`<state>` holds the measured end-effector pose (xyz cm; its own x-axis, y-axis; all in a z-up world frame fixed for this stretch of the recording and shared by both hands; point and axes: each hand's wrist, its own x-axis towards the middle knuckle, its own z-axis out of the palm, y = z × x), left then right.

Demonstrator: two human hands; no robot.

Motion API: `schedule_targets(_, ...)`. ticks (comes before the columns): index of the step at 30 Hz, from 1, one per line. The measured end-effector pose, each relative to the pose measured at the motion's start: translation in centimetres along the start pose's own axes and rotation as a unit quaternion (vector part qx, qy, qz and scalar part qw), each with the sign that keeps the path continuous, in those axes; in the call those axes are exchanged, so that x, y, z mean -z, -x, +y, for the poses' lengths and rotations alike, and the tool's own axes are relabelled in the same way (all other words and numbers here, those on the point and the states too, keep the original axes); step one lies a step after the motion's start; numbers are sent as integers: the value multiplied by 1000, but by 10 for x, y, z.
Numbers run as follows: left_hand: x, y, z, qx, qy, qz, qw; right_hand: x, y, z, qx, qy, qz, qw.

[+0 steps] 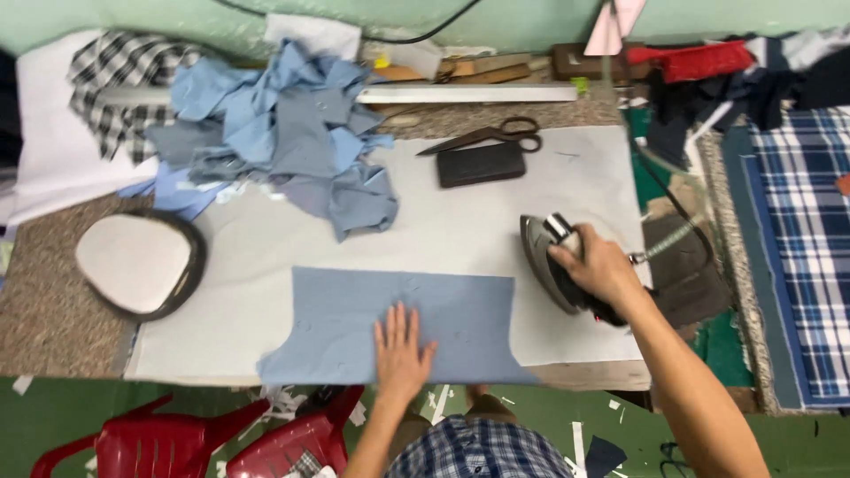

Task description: The person irons several light blue fabric pieces on a white worktable using a steam iron. They smooth each piece, iron it, and place it on a red chair. The person also uses a black pressing block and a long metal ruler during the process.

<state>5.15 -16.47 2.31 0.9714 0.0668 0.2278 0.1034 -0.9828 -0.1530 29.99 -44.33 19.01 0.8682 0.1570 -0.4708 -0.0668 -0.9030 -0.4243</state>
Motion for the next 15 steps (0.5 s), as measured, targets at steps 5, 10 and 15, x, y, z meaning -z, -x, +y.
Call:
schedule_targets(5, -18, 16, -89, 117, 205, -109, 966, -79, 59, -68, 123, 146, -30, 981)
schedule_targets(10, -35, 40, -178, 197, 165, -77, 963, -202, 64, -112, 311, 258, -114, 908)
schedule_targets(15, -25, 49, -234, 238, 159, -34, 958, -245, 68, -247, 337, 319, -121, 877)
